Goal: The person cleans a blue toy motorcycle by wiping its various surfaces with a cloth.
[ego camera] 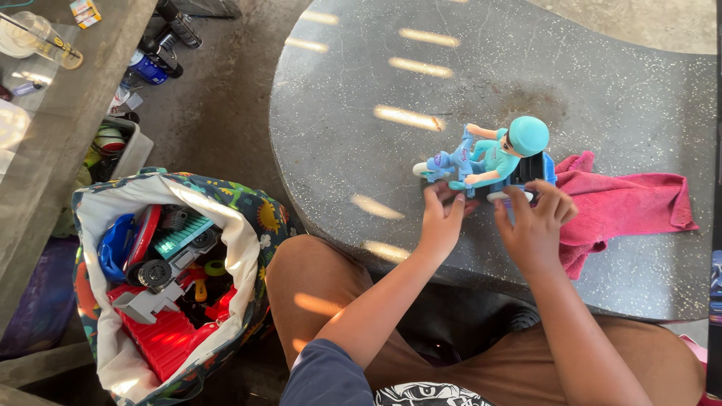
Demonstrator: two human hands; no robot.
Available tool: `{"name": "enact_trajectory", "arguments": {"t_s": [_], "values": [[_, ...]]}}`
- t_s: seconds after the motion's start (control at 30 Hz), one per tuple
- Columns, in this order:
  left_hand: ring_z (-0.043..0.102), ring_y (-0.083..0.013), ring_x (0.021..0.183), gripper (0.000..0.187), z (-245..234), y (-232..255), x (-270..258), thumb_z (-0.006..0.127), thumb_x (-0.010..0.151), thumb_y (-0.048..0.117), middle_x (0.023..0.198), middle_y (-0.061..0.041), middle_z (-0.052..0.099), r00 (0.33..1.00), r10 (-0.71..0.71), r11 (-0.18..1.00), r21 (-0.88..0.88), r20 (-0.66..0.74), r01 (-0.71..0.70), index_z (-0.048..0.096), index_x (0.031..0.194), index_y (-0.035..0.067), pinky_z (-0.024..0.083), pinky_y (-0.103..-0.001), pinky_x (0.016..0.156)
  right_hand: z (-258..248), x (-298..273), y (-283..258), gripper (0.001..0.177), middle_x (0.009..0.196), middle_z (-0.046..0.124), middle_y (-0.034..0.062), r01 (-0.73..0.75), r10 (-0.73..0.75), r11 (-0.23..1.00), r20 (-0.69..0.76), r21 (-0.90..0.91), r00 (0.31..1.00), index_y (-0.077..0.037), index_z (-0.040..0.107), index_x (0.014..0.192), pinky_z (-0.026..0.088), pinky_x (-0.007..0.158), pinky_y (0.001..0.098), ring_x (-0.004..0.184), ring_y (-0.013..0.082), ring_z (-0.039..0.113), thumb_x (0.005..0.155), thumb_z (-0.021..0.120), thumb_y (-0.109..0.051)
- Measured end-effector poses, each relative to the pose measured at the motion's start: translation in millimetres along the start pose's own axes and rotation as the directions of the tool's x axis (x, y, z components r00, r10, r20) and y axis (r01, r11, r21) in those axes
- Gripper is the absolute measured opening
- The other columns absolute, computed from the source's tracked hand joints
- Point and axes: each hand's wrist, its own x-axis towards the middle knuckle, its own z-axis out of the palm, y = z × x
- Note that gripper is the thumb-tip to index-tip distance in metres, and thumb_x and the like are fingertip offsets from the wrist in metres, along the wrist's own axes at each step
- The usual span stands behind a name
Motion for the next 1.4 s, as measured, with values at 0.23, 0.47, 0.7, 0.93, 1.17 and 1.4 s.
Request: {"name": "enact_trajectory", "arguments": {"t_s": [0.23,0.47,0.7,0.93,1.17,1.4], "values": [[0.068,-0.0246,0.109,0.039,-8.4,-12.2,7.4,0.049,0.104,0.003,0.131,-0.016,0.053,0.99,-0.124,0.973,-0.188,0.074,0.136,0.037,0.141,0.001,0.06,-0.033,0.092,8.1,1.2,-23.4,0.032,0.134,0.046,0.0123,-0.071,0.071,0.997,-0.024,0.004,0.997,-0.018,0.075,0.127,0.025,0.106,0.0506,0.127,0.0359,0.035,0.1,0.076,-0.035],[0.073,-0.0172,0.098,0.022,-1.0,22.1,-4.8,0.055,0.105,0.002,0.115,-0.012,0.064,0.992,-0.007,0.991,0.133,0.129,-0.01,0.053,0.126,0.0,0.062,-0.031,0.082,11.7,7.0,-21.4,0.032,0.128,0.044,0.0112,-0.158,0.158,0.983,0.008,0.097,0.987,-0.02,0.078,0.126,0.025,0.101,0.0484,0.122,0.0347,0.035,0.098,0.078,-0.035],[0.071,-0.0236,0.083,0.029,5.1,49.5,-18.7,0.061,0.1,0.0,0.106,-0.016,0.063,0.961,0.204,0.766,0.58,0.189,-0.277,0.057,0.128,0.006,0.058,-0.035,0.072,15.6,14.6,-20.9,0.035,0.119,0.049,0.0091,-0.17,0.169,0.967,0.024,0.191,0.985,-0.016,0.077,0.111,0.025,0.095,0.0471,0.117,0.0321,0.038,0.087,0.084,-0.04],[0.068,-0.0174,0.1,0.031,8.8,25.3,-3.2,0.045,0.103,0.006,0.118,-0.006,0.058,0.985,-0.12,0.984,0.148,0.123,0.102,0.046,0.134,0.006,0.061,-0.037,0.081,12.2,21.0,-23.2,0.027,0.116,0.058,0.0064,-0.069,0.079,0.965,-0.03,0.252,0.996,-0.013,0.078,0.115,0.031,0.095,0.0441,0.112,0.03,0.043,0.091,0.081,-0.023],[0.063,-0.0167,0.112,0.028,-2.1,2.5,4.9,0.045,0.108,0.012,0.124,-0.009,0.059,0.951,-0.267,0.92,-0.251,0.157,0.3,0.048,0.134,0.002,0.059,-0.04,0.097,5.0,27.8,-26.2,0.024,0.103,0.064,0.0034,-0.003,0.013,0.965,-0.038,0.264,0.999,-0.009,0.075,0.117,0.036,0.092,0.0406,0.102,0.0289,0.046,0.094,0.077,-0.016],[0.064,-0.0174,0.113,0.025,0.1,-6.0,1.8,0.048,0.107,0.008,0.122,-0.007,0.059,0.974,-0.184,0.935,-0.282,0.133,0.216,0.049,0.132,0.003,0.056,-0.037,0.101,-3.4,33.5,-32.7,0.012,0.1,0.069,0.0013,0.013,-0.006,0.968,-0.03,0.249,1.0,-0.008,0.072,0.103,0.033,0.088,0.0423,0.097,0.0271,0.049,0.096,0.075,-0.017]]}}
